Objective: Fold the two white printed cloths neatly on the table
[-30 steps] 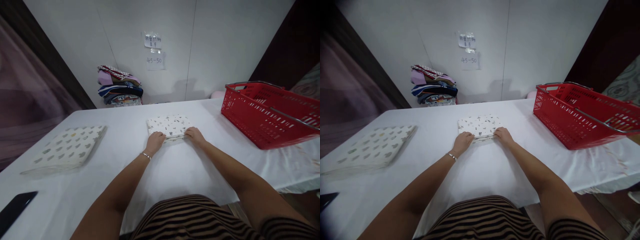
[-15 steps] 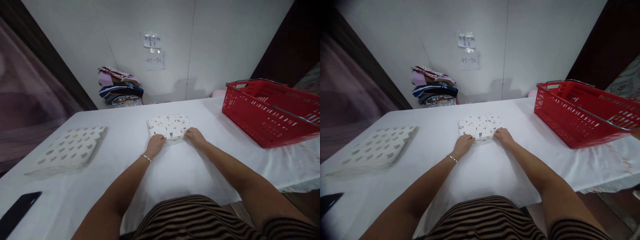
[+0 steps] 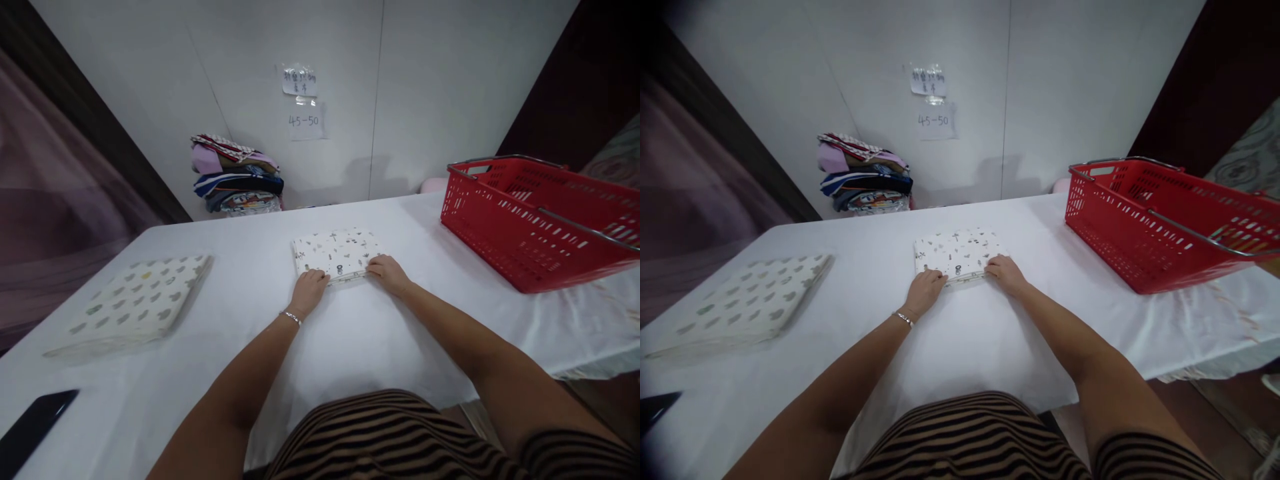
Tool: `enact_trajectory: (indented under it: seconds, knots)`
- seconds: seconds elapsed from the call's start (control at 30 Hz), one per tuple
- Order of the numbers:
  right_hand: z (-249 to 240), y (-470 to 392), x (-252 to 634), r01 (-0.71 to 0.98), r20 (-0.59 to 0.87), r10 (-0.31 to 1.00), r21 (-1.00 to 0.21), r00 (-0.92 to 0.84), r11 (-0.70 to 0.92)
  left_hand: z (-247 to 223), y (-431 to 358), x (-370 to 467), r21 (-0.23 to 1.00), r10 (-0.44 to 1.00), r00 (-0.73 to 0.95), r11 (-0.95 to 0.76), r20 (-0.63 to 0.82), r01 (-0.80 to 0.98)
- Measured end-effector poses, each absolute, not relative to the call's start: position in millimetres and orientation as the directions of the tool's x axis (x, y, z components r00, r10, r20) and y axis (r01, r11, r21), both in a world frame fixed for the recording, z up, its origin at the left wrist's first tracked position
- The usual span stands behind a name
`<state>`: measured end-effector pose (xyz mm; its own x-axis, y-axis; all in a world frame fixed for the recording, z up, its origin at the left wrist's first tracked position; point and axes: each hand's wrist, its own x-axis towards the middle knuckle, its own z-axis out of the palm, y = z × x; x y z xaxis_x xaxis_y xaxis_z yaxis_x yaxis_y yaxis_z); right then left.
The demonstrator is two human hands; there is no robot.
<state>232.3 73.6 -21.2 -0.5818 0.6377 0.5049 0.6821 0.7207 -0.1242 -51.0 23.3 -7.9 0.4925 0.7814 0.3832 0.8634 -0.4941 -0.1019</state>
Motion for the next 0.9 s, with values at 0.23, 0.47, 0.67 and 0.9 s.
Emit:
enact_trajectory:
  seconds: [0.23,0.47,0.67,0.9]
  knots:
    - [-23.3,74.1,236.2,0.661,0.467,0.634,-0.132,-0.616,0.739,-11.8,15.8,-57.4,-0.043,0.787,0.497,-0.519,0.365,0.854]
    - [-22.8,74.0,238.8,0.670,0.469,0.647,-0.145,-0.601,0.728,-14.8,12.6,-59.2,-0.001,0.807,0.453,-0.489,0.378,0.872]
    - [-13.1,65.1,221.7,0.660,0.504,0.641,-0.172,-0.579,0.731,-16.8,1.1,-60.1,0.053,0.789,0.365,-0.447,0.494,0.893]
    - [-37.6,53.8,212.5,0.617,0.359,0.623,-0.148,-0.695,0.773,-18.2,-8.1,-61.3,0.113,0.816,0.330,-0.428,0.474,0.897]
